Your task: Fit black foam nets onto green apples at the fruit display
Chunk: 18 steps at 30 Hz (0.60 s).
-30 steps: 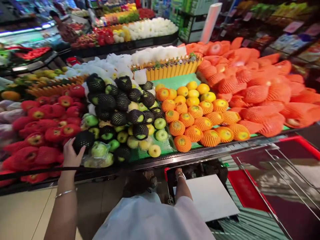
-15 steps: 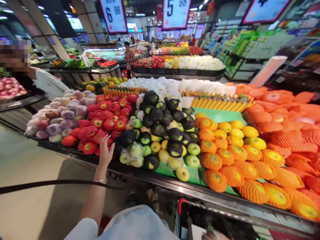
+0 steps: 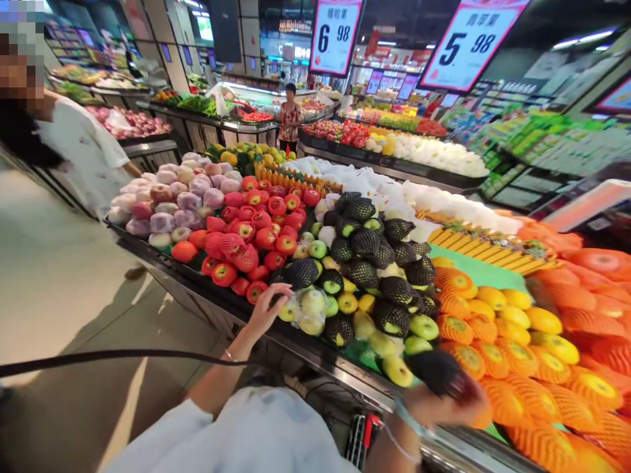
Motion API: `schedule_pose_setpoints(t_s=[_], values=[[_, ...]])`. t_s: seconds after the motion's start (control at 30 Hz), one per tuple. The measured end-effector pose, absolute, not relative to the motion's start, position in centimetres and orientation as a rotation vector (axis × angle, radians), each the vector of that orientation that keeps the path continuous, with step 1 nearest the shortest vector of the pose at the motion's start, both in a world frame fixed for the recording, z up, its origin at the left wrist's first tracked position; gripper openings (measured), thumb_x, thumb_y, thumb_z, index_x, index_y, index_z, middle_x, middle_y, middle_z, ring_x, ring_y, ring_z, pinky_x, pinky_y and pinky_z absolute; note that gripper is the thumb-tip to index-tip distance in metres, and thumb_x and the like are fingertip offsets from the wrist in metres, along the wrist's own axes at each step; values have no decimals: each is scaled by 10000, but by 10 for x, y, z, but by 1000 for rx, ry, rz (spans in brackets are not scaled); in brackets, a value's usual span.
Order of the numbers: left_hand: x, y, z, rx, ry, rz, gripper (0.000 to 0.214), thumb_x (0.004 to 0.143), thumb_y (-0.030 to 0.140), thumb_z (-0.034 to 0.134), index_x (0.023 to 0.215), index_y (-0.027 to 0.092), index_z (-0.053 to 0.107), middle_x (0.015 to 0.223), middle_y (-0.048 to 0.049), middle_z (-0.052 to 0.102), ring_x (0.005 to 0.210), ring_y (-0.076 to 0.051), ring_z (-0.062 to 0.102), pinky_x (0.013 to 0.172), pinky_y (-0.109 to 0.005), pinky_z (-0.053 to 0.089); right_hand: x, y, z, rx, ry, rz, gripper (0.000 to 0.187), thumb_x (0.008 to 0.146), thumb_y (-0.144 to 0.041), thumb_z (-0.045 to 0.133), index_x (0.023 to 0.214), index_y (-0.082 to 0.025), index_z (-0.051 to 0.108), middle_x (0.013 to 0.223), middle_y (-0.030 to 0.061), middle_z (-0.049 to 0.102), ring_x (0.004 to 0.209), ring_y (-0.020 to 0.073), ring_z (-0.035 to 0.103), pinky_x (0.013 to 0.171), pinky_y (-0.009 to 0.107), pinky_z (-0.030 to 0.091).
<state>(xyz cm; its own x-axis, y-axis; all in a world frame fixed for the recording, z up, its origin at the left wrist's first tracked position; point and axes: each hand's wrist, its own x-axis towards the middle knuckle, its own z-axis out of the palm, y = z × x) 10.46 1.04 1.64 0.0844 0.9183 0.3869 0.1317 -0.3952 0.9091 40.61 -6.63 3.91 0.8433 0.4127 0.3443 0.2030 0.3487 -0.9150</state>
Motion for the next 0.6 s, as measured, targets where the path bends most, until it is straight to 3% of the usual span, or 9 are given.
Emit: schedule_pose_setpoints(t_s=[0.17, 0.3, 0.43, 0.5, 0.6], values=[[127, -5, 17, 1427, 542, 1124, 582, 838, 503, 533, 1330, 211, 423, 1331, -143, 480, 1223, -270, 464, 992, -415, 410, 298, -43, 17, -1187, -993, 448, 147, 832, -304, 560, 904, -190, 619, 868, 36, 616, 821, 188, 582, 786, 386, 482], [112, -10, 21, 1487, 582, 977, 680, 775, 478, 636, 1354, 219, 390, 1324, -138, 478, 1243, -276, 444, 1055, -430, 337, 255, -31, 17, -1106, -1226, 600, 140, 881, -252, 483, 928, -196, 602, 879, 39, 615, 839, 166, 576, 787, 330, 470], [91, -7, 30, 1724, 732, 862, 865, 619, 403, 792, 1355, 216, 377, 1352, -150, 440, 1236, -299, 436, 998, -423, 399, 253, -27, 18, -1154, -1145, 626, 154, 895, -269, 472, 964, -198, 590, 908, 41, 615, 873, 167, 575, 816, 322, 457], [88, -5, 34, 1808, 777, 867, 770, 635, 373, 782, 1306, 210, 442, 1337, -141, 464, 1240, -291, 434, 1013, -421, 387, 253, -25, 17, -1158, -1108, 649, 161, 893, -291, 482, 970, -201, 590, 919, 40, 615, 882, 168, 573, 827, 319, 454], [92, -3, 34, 1731, 892, 929, 410, 802, 377, 610, 1164, 188, 569, 1213, -110, 577, 1172, -252, 503, 1043, -406, 360, 250, -25, 16, -1120, -1091, 737, 261, 912, -323, 438, 1118, -225, 565, 1021, 46, 611, 957, 174, 566, 883, 336, 440]])
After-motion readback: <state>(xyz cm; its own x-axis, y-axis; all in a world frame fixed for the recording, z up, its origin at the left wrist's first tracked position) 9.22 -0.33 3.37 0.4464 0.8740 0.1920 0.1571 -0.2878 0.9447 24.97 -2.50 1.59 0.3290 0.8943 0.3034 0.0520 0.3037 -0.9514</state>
